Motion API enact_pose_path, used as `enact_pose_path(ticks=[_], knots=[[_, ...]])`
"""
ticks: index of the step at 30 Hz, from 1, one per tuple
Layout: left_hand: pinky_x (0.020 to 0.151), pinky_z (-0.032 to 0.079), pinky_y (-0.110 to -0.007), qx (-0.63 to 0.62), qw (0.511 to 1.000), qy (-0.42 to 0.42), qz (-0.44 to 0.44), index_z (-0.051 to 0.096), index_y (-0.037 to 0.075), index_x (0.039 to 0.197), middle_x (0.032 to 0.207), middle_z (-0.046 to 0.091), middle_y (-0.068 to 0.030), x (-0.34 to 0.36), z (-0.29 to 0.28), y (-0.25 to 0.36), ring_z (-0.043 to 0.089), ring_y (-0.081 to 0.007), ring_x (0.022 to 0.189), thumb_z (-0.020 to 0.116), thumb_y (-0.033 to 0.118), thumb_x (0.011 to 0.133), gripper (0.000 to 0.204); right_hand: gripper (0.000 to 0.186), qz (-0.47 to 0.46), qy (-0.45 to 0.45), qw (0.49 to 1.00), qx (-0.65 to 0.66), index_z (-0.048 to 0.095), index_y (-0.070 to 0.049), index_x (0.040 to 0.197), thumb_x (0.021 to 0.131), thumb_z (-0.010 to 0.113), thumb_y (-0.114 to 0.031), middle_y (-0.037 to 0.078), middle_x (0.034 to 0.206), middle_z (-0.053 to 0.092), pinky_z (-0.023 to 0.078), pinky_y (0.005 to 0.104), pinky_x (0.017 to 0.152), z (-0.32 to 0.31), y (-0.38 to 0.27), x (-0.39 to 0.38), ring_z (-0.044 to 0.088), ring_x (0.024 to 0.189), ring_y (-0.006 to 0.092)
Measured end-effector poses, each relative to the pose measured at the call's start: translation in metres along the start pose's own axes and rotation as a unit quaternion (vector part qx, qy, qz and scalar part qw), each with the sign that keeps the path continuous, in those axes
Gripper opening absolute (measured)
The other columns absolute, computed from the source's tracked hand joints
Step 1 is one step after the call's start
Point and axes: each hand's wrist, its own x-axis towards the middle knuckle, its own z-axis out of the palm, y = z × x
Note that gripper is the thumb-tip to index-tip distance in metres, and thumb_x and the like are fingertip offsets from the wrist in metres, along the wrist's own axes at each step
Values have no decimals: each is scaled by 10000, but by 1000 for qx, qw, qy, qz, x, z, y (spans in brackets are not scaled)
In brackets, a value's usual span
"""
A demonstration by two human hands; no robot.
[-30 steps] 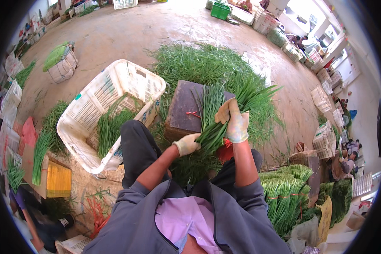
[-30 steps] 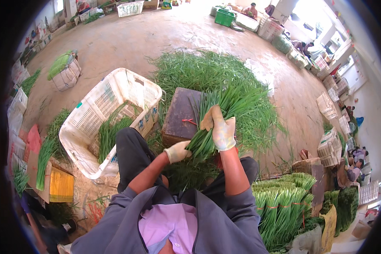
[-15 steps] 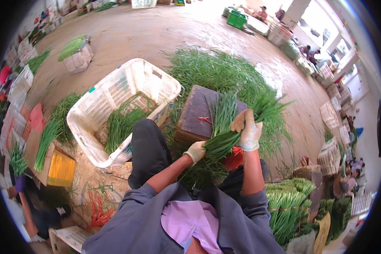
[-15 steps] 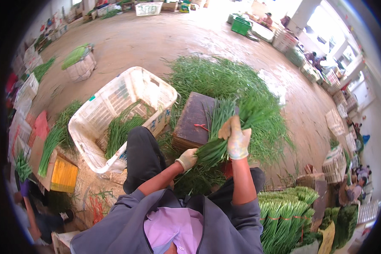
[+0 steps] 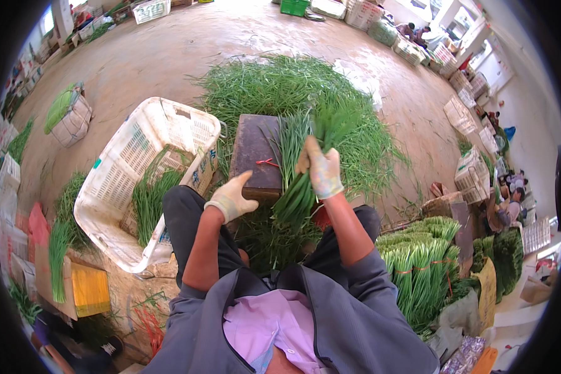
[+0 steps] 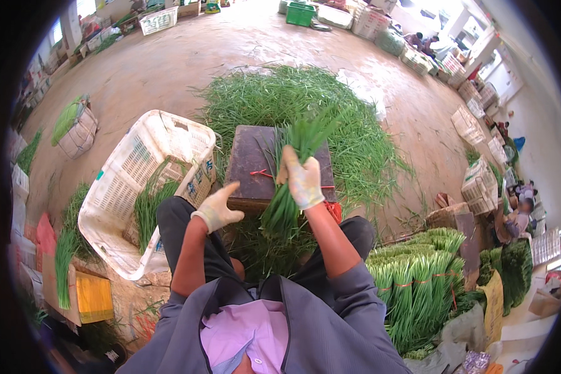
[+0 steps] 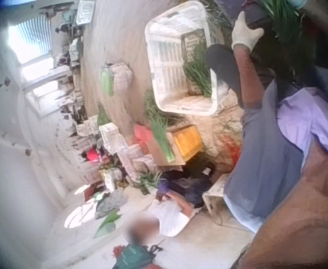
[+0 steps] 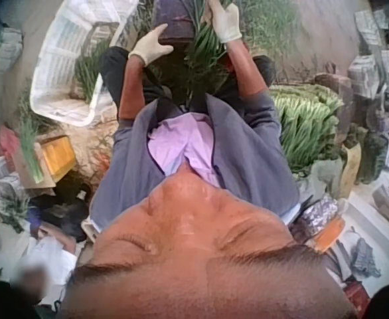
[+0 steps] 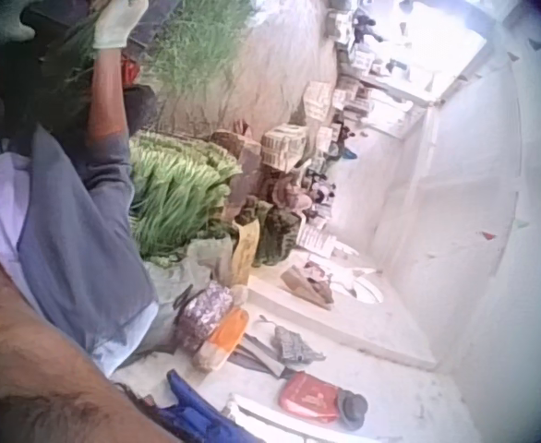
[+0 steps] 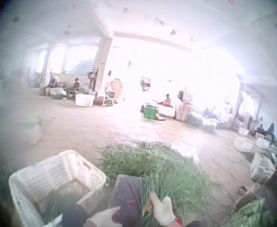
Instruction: The person takes bunches of green onions from a plastic basket, arranges them into a uniform bundle on a wooden block, and ties them together with a red string.
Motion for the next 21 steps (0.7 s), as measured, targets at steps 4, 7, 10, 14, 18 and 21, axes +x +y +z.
enact_pose_path(ticks=[4,7,10,14,18,21], knots=[[1057,428,-347,-219,971,1,94,282,21,1514,1393,528,-229,8,-6,59,534,-273,1284,831,177,725,974,343,15,-54,998,10,599,-59,753,980,617,-316,-6,631,558,394,275,516,31,10,2,512,551,94],[981,469,-319,-457,876,86,126,375,-4,1443,1289,582,-110,21,22,72,571,-158,1139,812,108,760,819,220,40,-83,994,61,656,-26,931,972,609,-237,25,799,631,457,274,645,62,-4,0,567,717,86],[961,491,-341,-398,908,112,71,481,-32,1354,1187,642,-115,29,19,30,617,-174,1071,781,79,792,647,701,-161,-208,951,-165,463,-5,1387,817,780,-261,126,1151,647,498,323,909,53,3,7,614,1063,181],[744,564,-327,-615,750,238,46,587,-44,1157,963,698,-131,29,-1,12,685,-221,837,670,39,846,333,1103,-146,-287,912,-255,247,-1,1503,662,882,-330,289,1269,582,463,398,1008,49,70,-13,588,1198,359],[681,565,-406,-700,657,276,40,531,14,1184,819,647,-143,27,-40,30,648,-280,719,594,26,867,323,959,19,-353,913,-202,303,-27,1470,725,842,-299,215,1196,637,488,376,970,26,129,-41,635,1126,310],[762,555,-432,-719,619,315,35,513,15,1203,909,633,-151,26,-62,-12,637,-281,816,570,33,896,313,398,44,-334,902,-270,566,-18,1170,898,680,-286,217,981,662,505,399,850,26,129,-52,644,965,375]])
